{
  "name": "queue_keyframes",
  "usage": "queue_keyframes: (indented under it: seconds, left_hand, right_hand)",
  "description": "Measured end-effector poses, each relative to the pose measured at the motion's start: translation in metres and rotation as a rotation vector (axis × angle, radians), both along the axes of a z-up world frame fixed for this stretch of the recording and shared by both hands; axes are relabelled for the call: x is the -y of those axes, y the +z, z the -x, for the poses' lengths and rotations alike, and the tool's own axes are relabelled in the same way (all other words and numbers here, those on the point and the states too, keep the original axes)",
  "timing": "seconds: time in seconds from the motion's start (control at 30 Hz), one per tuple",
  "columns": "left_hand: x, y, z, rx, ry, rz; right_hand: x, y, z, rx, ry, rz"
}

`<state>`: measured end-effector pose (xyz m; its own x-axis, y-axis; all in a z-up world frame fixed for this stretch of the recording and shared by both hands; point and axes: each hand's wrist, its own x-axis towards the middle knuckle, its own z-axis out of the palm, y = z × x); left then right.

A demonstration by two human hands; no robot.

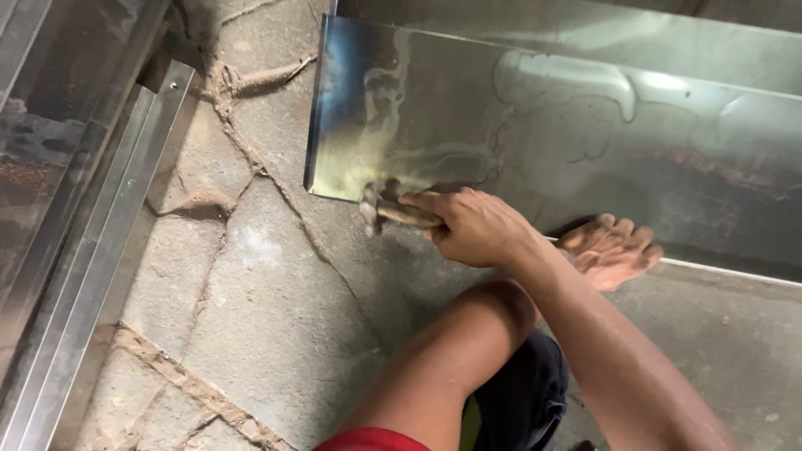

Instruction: The person sits on the floor and uses a hammer to strike the edges of a rectangular metal sheet, repeatedly adjusting its position and using a small metal block as a guide. The person also handles a long metal bar, placing it on the sheet and striking it with the hammer.

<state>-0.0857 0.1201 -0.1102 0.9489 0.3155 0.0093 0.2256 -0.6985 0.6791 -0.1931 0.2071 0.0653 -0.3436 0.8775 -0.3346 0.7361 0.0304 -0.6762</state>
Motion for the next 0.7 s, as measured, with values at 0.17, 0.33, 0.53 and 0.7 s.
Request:
queue_keyframes:
  seconds: [0.17,0.33,0.53,0.7]
  left_hand:
    - [0.005,-0.008,-0.006,0.033,-0.05,-0.168]
    - [0.004,-0.003,-0.014,0.104,-0.003,-0.238]
    - [-0.002,0.019,-0.006,-0.07,-0.112,-0.368]
    - [-0.014,0.039,0.022,0.212,-0.047,-0.155]
  right_hand:
    - [0.002,-0.008,-0.004,-0.031,-0.148,-0.07]
    - [-0.003,0.002,-0.018,0.017,-0.121,-0.001]
    - [0.005,0.006,-0.034,0.107,-0.056,-0.204]
    - [0.035,0.053,-0.115,-0.093,-0.579,-0.023]
